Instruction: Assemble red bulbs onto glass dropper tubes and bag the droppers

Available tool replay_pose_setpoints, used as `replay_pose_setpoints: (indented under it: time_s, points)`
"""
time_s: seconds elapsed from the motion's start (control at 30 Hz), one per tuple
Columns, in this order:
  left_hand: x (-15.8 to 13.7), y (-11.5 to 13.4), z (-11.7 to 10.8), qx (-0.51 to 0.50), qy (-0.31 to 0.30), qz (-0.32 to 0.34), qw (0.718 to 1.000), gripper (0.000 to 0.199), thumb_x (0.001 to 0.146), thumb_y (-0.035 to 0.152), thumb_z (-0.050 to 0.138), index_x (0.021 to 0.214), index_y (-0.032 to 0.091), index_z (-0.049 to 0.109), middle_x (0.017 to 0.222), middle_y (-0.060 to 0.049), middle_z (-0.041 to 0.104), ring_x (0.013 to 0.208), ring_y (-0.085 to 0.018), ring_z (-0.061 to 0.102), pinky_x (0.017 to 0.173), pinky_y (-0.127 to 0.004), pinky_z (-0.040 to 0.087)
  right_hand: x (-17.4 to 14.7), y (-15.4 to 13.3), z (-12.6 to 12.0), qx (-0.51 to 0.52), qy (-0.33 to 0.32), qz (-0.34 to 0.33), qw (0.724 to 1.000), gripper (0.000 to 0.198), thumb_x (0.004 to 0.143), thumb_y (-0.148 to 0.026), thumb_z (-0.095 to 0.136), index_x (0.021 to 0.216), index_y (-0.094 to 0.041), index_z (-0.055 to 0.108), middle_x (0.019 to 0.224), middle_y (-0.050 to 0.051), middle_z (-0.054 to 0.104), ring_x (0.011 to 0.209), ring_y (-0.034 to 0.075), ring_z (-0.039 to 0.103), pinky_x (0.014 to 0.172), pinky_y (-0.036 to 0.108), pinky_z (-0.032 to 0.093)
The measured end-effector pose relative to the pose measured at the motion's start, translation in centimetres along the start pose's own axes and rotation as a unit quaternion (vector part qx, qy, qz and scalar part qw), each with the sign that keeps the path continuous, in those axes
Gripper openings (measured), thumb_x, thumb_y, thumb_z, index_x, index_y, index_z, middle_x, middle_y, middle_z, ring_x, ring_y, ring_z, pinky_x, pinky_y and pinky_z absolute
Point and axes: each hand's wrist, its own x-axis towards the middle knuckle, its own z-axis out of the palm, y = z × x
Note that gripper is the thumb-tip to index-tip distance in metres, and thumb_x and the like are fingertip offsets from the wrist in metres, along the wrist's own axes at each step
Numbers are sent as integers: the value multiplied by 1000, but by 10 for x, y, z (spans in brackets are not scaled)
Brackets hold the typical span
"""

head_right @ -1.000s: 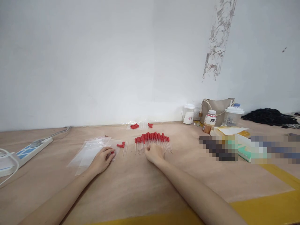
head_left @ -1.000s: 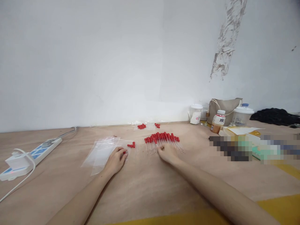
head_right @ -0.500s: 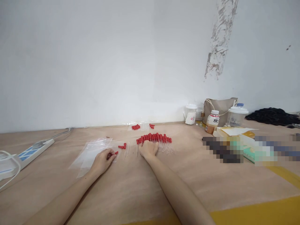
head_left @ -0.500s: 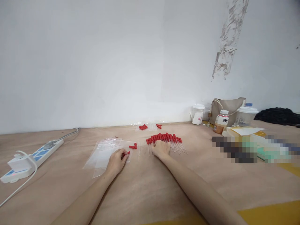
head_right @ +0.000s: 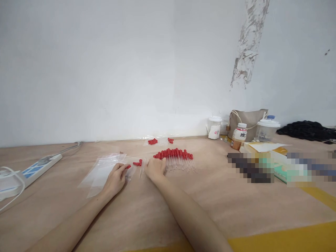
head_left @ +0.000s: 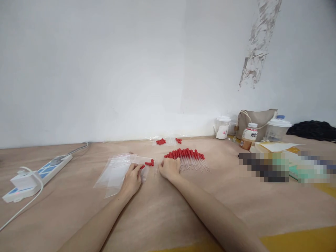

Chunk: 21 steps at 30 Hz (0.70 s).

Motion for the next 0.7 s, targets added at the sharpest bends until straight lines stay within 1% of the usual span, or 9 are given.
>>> replay_pose_setpoints:
  time_s: [0.07,0.17,0.27,0.4,0.57,0.63,0.7]
  points:
    - [-1,1,-1,-3,2,10,1000,25,82,16,35,92,18,58,83,-5,49,79,-18,53,73,-29,45,4,-10,2,9,-23,31,999,29,78,-32,40,78,-15,64,82,13,65,81,22,58,77,35,24]
    - [-3,1,-2,-8,3,19,1000,21,78,13,39,86,17,57,83,-5,49,80,-18,52,72,-30,45,10,-20,5,19,-35,64,997,31,76,-37,43,84,-14,64,87,15,65,83,23,58,76,35,27]
    - [-3,0,-2,-17,6,17,1000,19,73,8,41,83,16,55,86,-5,50,83,-19,52,74,-30,44,16,-24,7,25,-41,78,996,32,74,-40,47,83,-15,64,87,14,65,83,24,58,77,36,29]
    - [-4,0,-3,-27,-1,18,999,20,72,8,42,84,18,55,86,-3,52,83,-18,53,75,-31,44,20,-26,10,32,-47,90,994,33,74,-42,47,82,-16,65,88,15,65,83,25,59,76,38,30]
    - [-6,4,-5,-27,-8,2,1000,15,73,13,45,82,18,56,84,-3,54,79,-18,54,72,-31,45,20,-27,8,36,-43,84,995,34,75,-42,45,80,-14,65,85,16,65,81,26,59,76,39,30]
    - [-8,7,-6,-37,-14,2,999,12,75,17,46,82,19,55,83,-2,54,78,-18,55,70,-30,46,16,-24,4,36,-32,69,996,31,76,-37,45,78,-14,64,83,15,65,80,26,59,77,39,30]
    - [-10,11,-8,-56,-21,5,998,10,77,21,46,81,19,54,82,-2,54,76,-17,55,67,-28,46,9,-15,-1,37,-16,47,998,27,77,-33,43,76,-14,63,81,13,65,80,25,59,76,38,30]
